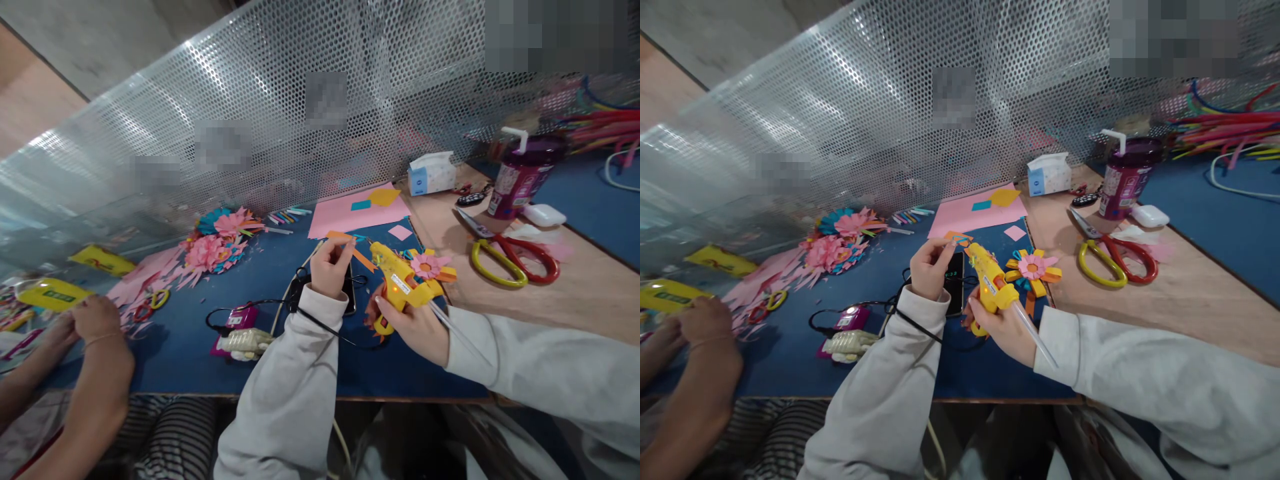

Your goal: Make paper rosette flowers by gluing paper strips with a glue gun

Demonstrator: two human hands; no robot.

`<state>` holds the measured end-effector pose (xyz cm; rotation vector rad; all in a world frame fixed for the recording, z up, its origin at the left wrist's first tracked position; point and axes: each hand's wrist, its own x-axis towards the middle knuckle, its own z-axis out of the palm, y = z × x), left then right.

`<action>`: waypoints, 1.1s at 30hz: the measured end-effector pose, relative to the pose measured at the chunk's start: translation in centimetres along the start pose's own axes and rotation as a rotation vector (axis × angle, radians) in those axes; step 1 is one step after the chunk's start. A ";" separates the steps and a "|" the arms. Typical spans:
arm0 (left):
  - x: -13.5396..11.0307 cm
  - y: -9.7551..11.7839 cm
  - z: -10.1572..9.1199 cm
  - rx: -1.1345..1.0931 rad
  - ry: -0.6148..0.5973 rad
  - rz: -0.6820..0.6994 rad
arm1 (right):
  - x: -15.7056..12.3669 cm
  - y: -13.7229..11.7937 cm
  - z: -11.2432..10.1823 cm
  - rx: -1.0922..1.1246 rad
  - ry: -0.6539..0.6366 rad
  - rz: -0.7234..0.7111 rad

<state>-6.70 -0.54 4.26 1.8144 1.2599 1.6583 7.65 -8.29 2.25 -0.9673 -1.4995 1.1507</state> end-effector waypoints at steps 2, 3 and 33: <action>0.0 0.0 0.0 0.004 0.000 -0.001 | 0.0 0.0 0.0 0.013 0.000 0.007; 0.0 0.0 0.0 0.006 -0.001 -0.003 | 0.0 0.0 0.0 0.020 0.000 0.009; 0.0 -1.0 -0.2 0.034 -0.007 -0.011 | 0.2 0.4 0.4 0.113 0.054 0.036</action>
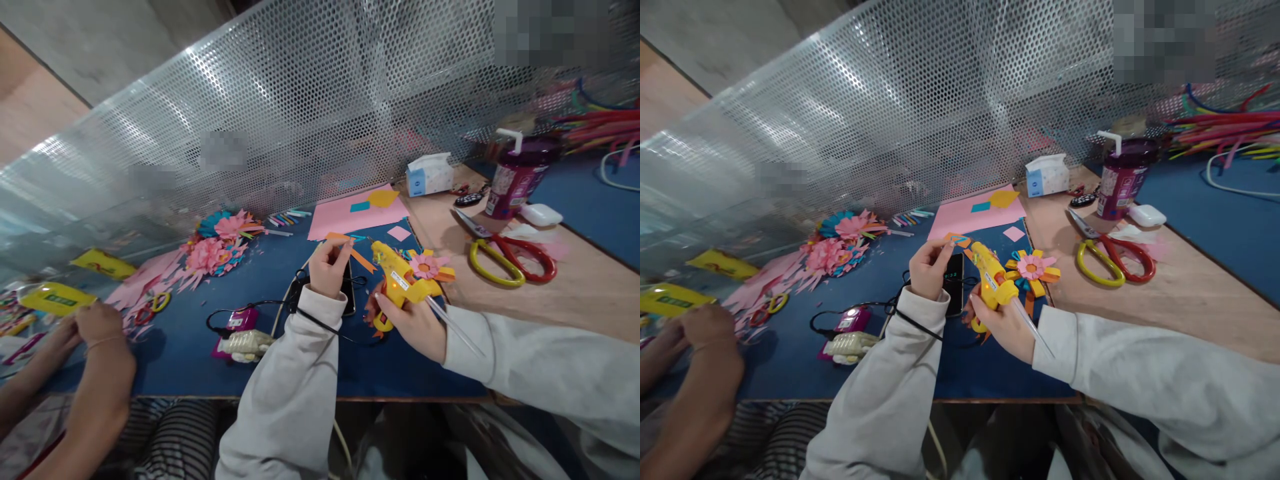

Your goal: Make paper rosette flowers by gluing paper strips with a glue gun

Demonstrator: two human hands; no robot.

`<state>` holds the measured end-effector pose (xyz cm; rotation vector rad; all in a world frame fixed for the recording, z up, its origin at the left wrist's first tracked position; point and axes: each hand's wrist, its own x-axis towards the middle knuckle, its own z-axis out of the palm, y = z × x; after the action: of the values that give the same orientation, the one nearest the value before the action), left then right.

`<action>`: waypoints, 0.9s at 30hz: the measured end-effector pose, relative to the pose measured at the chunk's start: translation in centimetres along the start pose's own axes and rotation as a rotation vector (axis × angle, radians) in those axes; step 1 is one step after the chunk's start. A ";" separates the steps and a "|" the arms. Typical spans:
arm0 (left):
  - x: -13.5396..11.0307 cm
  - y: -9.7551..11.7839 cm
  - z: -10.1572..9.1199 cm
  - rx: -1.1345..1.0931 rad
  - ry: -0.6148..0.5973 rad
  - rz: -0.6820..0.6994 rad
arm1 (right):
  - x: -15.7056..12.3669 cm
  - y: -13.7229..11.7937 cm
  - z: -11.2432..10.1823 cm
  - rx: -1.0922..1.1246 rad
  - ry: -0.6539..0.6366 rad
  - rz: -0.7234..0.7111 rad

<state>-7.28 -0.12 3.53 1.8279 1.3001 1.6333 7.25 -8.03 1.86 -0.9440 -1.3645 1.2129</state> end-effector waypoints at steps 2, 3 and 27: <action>0.0 -0.1 0.0 0.007 -0.002 0.006 | 0.0 0.1 0.1 0.058 -0.017 0.032; 0.0 -0.1 0.0 0.011 -0.003 0.009 | 0.0 0.1 0.1 0.088 -0.025 0.048; 0.0 0.4 0.0 0.029 -0.006 -0.033 | -0.1 0.5 0.3 0.175 -0.110 0.107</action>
<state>-7.13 -0.32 3.82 1.8168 1.3516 1.5989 6.91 -8.13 1.32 -0.8453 -1.2822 1.4595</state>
